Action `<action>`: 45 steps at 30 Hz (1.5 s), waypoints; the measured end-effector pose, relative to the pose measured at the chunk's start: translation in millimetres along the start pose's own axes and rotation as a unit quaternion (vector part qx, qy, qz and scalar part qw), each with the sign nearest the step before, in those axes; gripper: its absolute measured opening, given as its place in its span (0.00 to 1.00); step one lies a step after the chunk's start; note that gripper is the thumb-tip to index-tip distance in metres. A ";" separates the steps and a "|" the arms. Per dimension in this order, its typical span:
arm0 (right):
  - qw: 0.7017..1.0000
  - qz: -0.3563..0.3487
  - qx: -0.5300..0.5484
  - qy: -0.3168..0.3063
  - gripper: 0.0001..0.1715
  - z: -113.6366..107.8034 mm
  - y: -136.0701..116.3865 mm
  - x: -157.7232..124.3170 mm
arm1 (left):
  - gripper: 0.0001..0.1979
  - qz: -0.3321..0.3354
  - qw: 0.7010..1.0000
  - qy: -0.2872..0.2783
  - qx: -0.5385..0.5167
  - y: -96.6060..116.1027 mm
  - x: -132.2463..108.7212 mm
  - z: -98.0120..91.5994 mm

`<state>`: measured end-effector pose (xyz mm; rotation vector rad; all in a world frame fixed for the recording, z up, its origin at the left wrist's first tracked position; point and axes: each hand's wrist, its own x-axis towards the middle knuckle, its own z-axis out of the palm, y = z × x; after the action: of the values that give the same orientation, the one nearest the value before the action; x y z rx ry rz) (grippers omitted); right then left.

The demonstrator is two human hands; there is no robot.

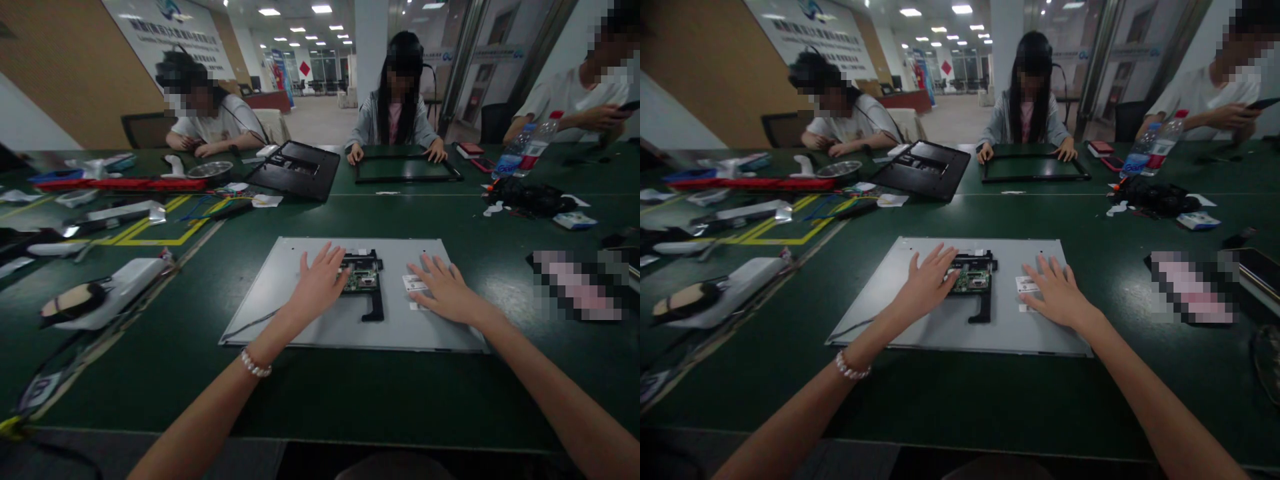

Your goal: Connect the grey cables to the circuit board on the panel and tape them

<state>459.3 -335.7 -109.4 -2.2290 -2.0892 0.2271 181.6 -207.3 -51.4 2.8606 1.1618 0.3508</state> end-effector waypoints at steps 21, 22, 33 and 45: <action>0.998 -0.043 0.046 0.026 0.41 1.0 -102.9 73.2 | 0.26 0.011 0.996 0.013 0.091 10.5 -8.8 33.1; 0.997 -0.044 0.048 0.030 0.40 1.6 -104.9 75.0 | 0.27 0.003 0.995 0.017 0.096 7.4 -8.5 35.2; 0.995 -0.041 0.049 0.082 0.36 9.2 -107.5 75.8 | 0.28 -0.025 0.991 0.008 0.135 3.1 -6.9 38.6; 0.994 -0.039 0.059 0.083 0.30 5.6 -107.8 73.7 | 0.27 -0.018 0.992 -0.008 0.124 2.5 -6.0 37.6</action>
<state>356.6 -255.2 -101.9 -2.0198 -2.0162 0.1496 187.4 -211.3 -88.8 3.0380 1.3403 0.1943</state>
